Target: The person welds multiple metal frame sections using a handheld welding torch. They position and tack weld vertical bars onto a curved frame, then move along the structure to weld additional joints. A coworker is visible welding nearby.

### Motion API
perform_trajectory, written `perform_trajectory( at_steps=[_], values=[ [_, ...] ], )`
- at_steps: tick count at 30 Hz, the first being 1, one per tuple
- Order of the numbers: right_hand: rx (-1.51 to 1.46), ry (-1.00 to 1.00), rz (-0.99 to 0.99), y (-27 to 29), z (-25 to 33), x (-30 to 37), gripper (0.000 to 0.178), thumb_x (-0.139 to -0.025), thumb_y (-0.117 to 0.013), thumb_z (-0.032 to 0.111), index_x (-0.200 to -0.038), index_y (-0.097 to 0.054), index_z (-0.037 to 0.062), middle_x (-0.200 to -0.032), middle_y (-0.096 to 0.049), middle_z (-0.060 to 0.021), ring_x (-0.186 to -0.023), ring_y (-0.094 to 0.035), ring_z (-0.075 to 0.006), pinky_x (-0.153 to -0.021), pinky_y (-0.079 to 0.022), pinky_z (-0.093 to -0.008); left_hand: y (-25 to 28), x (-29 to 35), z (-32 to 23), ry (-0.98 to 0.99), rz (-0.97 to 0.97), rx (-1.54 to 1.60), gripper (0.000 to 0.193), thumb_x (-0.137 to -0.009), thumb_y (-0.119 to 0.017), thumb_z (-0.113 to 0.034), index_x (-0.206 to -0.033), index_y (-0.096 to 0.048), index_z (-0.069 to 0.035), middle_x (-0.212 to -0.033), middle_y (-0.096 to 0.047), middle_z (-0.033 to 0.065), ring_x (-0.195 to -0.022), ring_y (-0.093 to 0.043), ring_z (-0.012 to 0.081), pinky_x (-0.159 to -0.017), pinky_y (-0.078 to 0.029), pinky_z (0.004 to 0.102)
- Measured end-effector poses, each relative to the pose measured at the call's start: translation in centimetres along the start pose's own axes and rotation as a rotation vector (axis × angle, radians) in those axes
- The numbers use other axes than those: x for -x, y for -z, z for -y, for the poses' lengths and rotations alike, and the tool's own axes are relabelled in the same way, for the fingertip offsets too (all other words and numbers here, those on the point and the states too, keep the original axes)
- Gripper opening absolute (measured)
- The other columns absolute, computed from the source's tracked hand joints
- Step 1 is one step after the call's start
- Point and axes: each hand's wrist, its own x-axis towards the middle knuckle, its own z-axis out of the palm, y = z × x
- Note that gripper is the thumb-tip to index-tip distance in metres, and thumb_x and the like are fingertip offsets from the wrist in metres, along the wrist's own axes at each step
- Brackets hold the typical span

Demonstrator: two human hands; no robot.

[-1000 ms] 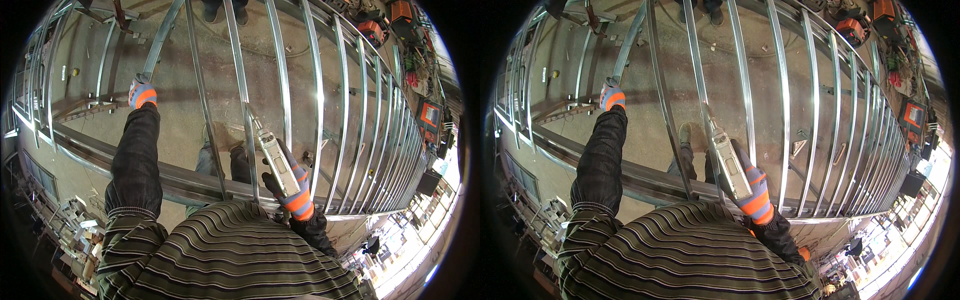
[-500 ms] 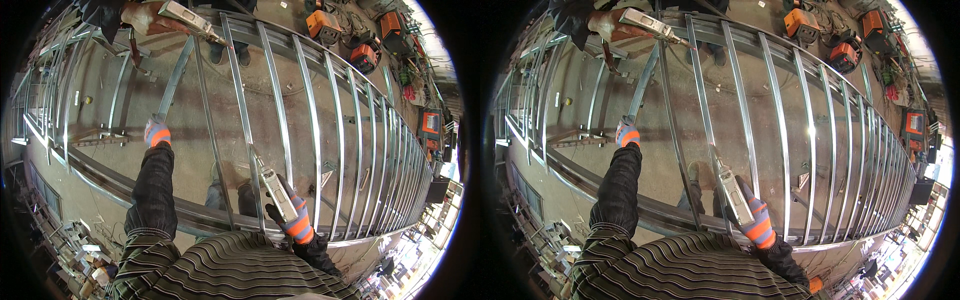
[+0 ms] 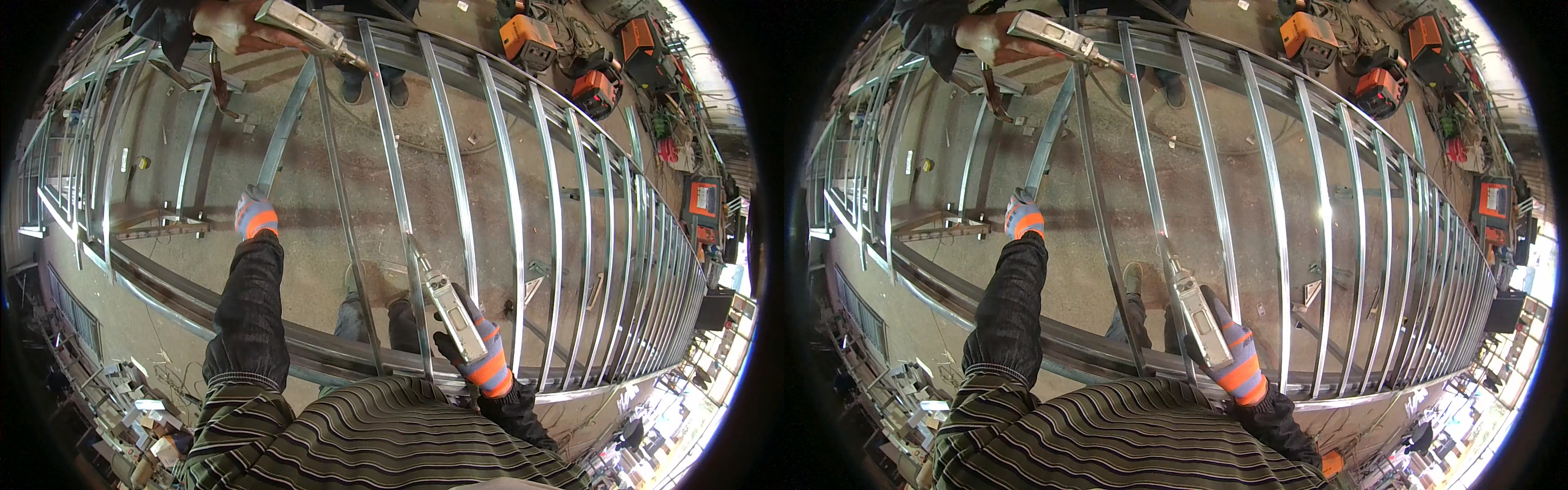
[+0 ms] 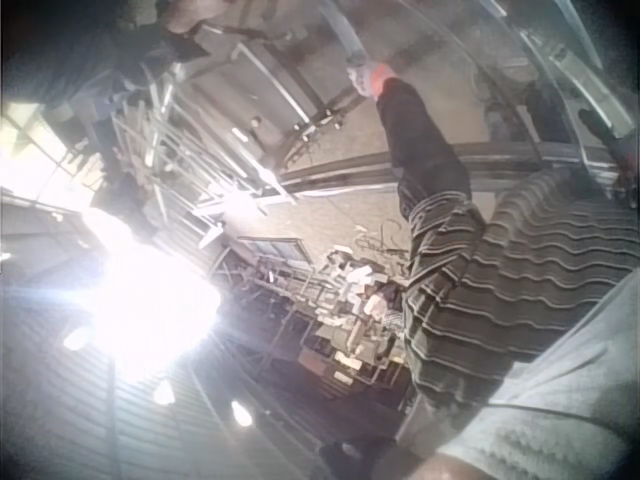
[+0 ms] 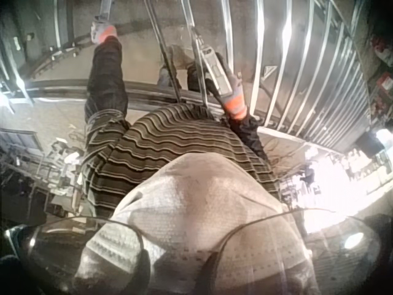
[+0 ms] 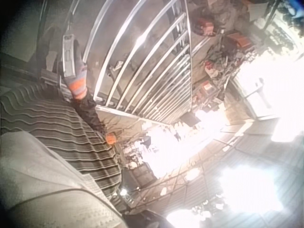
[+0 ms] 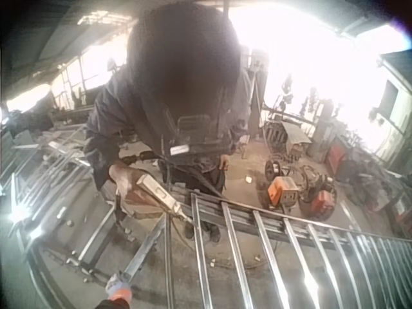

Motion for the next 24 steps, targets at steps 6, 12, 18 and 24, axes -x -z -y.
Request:
perform_trajectory(
  at_steps=[6, 12, 18, 24],
  values=[
    [-0.008, -0.041, 0.022, 0.07, -0.01, 0.12, 0.078, -0.089, -0.075, 0.020, -0.153, -0.037, -0.0030, -0.134, -0.063, -0.0217, -0.117, -0.067, -0.0358, -0.096, -0.054, -0.0375, 0.01, -0.05, -0.01, 0.001, 0.004, -0.002, 0.057, -0.107, -0.034, -0.049, -0.103, -0.070, -0.005, -0.103, -0.074, 0.0188, -0.096, -0.071, 0.0396, -0.084, -0.055, 0.0503],
    [-0.010, -0.044, 0.015, 0.05, 0.15, 0.06, 0.076, -0.089, -0.075, 0.020, -0.152, -0.039, -0.0032, -0.134, -0.064, -0.0219, -0.118, -0.066, -0.0361, -0.097, -0.054, -0.0380, 0.30, 0.02, -0.14, 0.004, 0.009, 0.000, 0.056, -0.107, -0.035, -0.048, -0.102, -0.071, -0.005, -0.101, -0.074, 0.0189, -0.096, -0.070, 0.0401, -0.084, -0.055, 0.0500],
    [-0.019, -0.009, -0.005, 0.05, 0.39, -0.03, 0.074, -0.090, -0.075, 0.020, -0.151, -0.040, -0.0035, -0.130, -0.066, -0.0211, -0.112, -0.069, -0.0356, -0.092, -0.055, -0.0373, 0.30, 0.12, -0.22, -0.013, -0.031, 0.003, 0.056, -0.107, -0.035, -0.047, -0.098, -0.071, -0.006, -0.098, -0.074, 0.0182, -0.094, -0.071, 0.0395, -0.083, -0.055, 0.0495],
    [0.016, 0.029, -0.040, -0.25, 0.00, 0.04, 0.072, -0.090, -0.074, 0.017, -0.151, -0.041, -0.0033, -0.126, -0.069, -0.0206, -0.107, -0.072, -0.0347, -0.088, -0.056, -0.0364, 0.12, 0.10, -0.18, 0.004, -0.011, -0.004, 0.057, -0.107, -0.035, -0.049, -0.098, -0.071, -0.006, -0.099, -0.074, 0.0185, -0.096, -0.071, 0.0391, -0.083, -0.055, 0.0494]
  ],
)
